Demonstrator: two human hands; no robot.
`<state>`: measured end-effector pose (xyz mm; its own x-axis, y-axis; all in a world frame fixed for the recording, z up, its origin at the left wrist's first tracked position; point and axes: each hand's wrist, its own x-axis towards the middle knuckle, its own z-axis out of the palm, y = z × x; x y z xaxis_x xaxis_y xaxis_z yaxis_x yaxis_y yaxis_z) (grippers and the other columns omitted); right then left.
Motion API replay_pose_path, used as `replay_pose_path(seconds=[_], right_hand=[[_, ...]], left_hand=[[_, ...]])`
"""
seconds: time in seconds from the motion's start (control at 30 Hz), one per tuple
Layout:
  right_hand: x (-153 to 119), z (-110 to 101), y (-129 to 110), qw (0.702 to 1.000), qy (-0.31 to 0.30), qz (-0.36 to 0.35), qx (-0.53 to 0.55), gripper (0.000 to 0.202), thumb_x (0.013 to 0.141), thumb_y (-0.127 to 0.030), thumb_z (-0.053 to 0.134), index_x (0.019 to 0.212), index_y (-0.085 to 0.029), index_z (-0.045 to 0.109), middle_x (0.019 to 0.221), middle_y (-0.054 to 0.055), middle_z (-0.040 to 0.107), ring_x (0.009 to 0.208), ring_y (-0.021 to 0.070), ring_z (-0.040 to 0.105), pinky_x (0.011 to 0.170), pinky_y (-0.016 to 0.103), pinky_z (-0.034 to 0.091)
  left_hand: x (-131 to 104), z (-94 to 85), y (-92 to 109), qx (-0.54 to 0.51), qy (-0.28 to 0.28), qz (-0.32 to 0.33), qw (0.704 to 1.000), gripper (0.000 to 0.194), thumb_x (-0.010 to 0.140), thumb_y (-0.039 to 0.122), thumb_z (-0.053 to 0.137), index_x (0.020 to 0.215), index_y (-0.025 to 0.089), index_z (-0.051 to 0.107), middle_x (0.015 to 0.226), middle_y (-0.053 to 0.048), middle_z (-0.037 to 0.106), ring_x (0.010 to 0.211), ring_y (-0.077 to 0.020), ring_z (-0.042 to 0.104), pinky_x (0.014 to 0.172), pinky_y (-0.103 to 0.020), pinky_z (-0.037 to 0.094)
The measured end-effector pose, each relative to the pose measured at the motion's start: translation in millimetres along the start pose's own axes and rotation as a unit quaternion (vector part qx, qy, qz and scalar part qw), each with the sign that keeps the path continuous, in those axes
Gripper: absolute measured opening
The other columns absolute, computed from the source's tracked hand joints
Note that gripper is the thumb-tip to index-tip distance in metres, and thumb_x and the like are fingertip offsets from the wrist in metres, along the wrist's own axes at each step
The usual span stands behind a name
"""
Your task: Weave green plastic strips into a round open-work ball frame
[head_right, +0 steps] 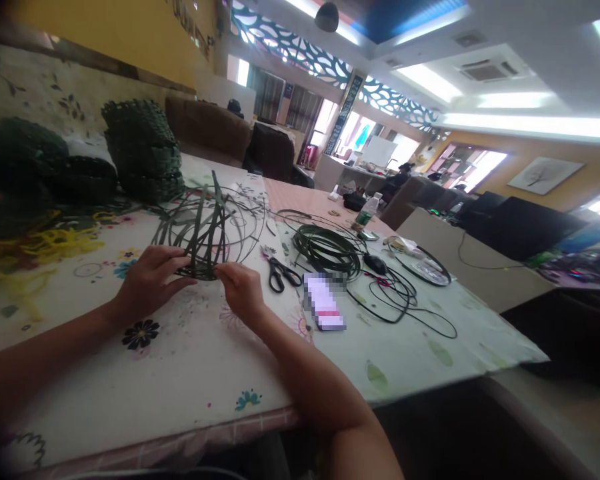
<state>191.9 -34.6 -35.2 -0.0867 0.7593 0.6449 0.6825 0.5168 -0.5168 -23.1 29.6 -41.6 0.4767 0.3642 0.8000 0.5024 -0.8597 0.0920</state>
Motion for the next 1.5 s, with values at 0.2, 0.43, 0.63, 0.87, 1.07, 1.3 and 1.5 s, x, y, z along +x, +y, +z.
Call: replay_pose_path(seconds=[0.2, 0.43, 0.63, 0.87, 1.07, 1.3, 1.5], right_hand=[[3, -2, -3, 0.987, -0.07, -0.087, -0.113, 0.028, 0.102, -0.028, 0.044, 0.112, -0.016, 0.067, 0.091, 0.008, 0.071, 0.079, 0.0146, 0.064, 0.073, 0.024, 0.047], [3, -9, -2, 0.966, -0.049, -0.139, -0.212, 0.032, 0.104, -0.024, 0.037, 0.1, -0.016, 0.068, 0.075, 0.005, 0.065, 0.066, 0.0127, 0.056, 0.063, 0.024, 0.039], [8, -17, 8, 0.984, 0.04, -0.121, -0.122, 0.026, 0.101, -0.025, 0.046, 0.092, -0.017, 0.069, 0.075, 0.004, 0.064, 0.068, 0.0125, 0.059, 0.065, 0.024, 0.044], [23, -24, 16, 0.994, 0.045, -0.049, 0.082, 0.016, 0.092, -0.027, 0.059, 0.088, -0.021, 0.073, 0.094, 0.005, 0.069, 0.072, 0.0122, 0.063, 0.066, 0.025, 0.052], [52, -24, 29, 0.96, 0.037, 0.093, 0.262, 0.015, 0.077, -0.032, 0.068, 0.085, -0.021, 0.074, 0.067, -0.002, 0.065, 0.057, 0.0113, 0.059, 0.051, 0.023, 0.049], [71, -18, 36, 0.928, 0.04, 0.15, 0.338, 0.022, 0.068, -0.038, 0.071, 0.08, -0.019, 0.071, 0.059, -0.005, 0.06, 0.051, 0.0092, 0.053, 0.048, 0.023, 0.046], [62, -11, 36, 0.926, 0.034, 0.157, 0.342, 0.018, 0.069, -0.034, 0.07, 0.079, -0.019, 0.071, 0.058, -0.005, 0.059, 0.051, 0.0085, 0.051, 0.048, 0.022, 0.043]], left_hand=[[-2, -2.0, -2, -0.062, 0.025, -0.064, 0.996, 0.026, 0.092, 0.049, 0.059, 0.092, 0.025, 0.068, 0.097, -0.008, 0.065, 0.094, -0.0249, 0.058, 0.088, -0.042, 0.049], [3, -6.2, 3, -0.082, 0.039, -0.043, 0.995, 0.024, 0.092, 0.044, 0.063, 0.104, 0.024, 0.066, 0.109, -0.008, 0.063, 0.105, -0.0237, 0.059, 0.095, -0.041, 0.051], [8, -16.3, 13, -0.105, 0.039, 0.01, 0.994, 0.033, 0.096, 0.028, 0.058, 0.128, 0.027, 0.052, 0.139, -0.009, 0.051, 0.131, -0.0247, 0.051, 0.112, -0.044, 0.045], [10, -18.6, 5, -0.091, 0.096, -0.066, 0.989, 0.048, 0.087, 0.04, 0.069, 0.13, 0.026, 0.053, 0.141, -0.01, 0.049, 0.134, -0.0301, 0.046, 0.116, -0.052, 0.038], [8, -20.9, -20, -0.264, 0.031, -0.257, 0.929, 0.038, 0.086, 0.047, 0.064, 0.113, 0.02, 0.065, 0.117, -0.009, 0.064, 0.109, -0.0259, 0.063, 0.097, -0.043, 0.052], [14, -30.5, -20, -0.312, 0.039, -0.331, 0.89, 0.039, 0.08, 0.051, 0.066, 0.105, 0.022, 0.073, 0.101, -0.006, 0.072, 0.096, -0.0239, 0.064, 0.083, -0.033, 0.052], [19, -36.9, -17, -0.345, 0.037, -0.37, 0.862, 0.04, 0.075, 0.058, 0.067, 0.08, 0.019, 0.075, 0.079, -0.005, 0.071, 0.075, -0.0196, 0.061, 0.069, -0.028, 0.047]])
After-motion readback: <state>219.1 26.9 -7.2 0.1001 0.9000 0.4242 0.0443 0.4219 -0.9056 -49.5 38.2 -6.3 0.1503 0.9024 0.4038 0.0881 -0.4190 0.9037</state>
